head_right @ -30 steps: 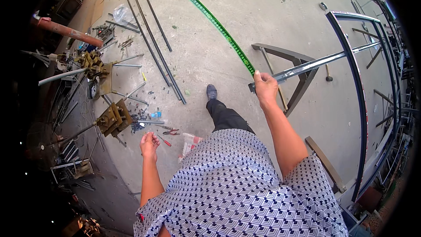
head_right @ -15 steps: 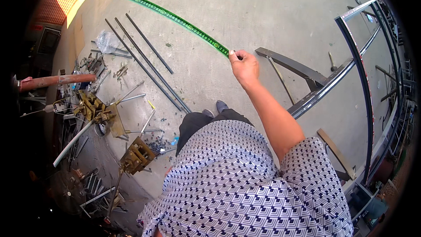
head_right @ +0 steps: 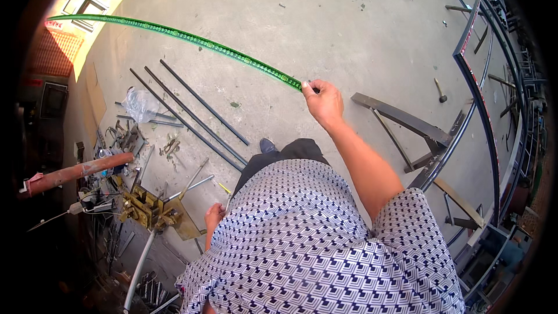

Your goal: The person measures a window frame and an aluminum profile using a tape measure. They then sit on the floor and mark the profile with a marker at a specific measurement.

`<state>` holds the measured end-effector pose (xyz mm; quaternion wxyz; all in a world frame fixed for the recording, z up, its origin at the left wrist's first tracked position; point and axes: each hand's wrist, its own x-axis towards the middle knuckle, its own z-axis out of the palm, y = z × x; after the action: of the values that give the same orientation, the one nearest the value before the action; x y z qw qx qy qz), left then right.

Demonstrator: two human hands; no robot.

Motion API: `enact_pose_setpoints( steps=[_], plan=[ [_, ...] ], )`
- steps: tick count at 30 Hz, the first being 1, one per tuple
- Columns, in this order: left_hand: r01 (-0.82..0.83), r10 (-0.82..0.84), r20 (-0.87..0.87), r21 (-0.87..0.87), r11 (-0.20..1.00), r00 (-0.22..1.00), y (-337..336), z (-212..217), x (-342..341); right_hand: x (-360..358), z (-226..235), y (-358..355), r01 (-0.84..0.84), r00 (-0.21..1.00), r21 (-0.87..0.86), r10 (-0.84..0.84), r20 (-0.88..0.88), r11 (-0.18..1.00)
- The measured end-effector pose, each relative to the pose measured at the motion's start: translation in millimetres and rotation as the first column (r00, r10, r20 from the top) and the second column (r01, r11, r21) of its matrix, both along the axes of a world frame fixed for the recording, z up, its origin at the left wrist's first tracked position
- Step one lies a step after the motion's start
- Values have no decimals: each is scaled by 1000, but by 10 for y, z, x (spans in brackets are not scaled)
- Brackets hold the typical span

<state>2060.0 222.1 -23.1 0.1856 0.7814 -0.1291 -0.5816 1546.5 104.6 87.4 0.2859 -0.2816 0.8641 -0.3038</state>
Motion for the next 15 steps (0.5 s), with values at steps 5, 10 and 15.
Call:
enact_pose_setpoints(
  steps=[5,10,15],
  plan=[
    [-61,57,-55,-84,995,997,-1240,104,311,209,62,-839,31,998,64,-28,-51,997],
    [-87,83,-34,-134,987,996,-2324,91,22,23,-341,-1691,29,997,78,-23,-74,997],
    [-136,135,-8,-37,990,991,-2946,-231,-422,-231,-843,-2870,-36,992,49,30,122,998]
  ],
)
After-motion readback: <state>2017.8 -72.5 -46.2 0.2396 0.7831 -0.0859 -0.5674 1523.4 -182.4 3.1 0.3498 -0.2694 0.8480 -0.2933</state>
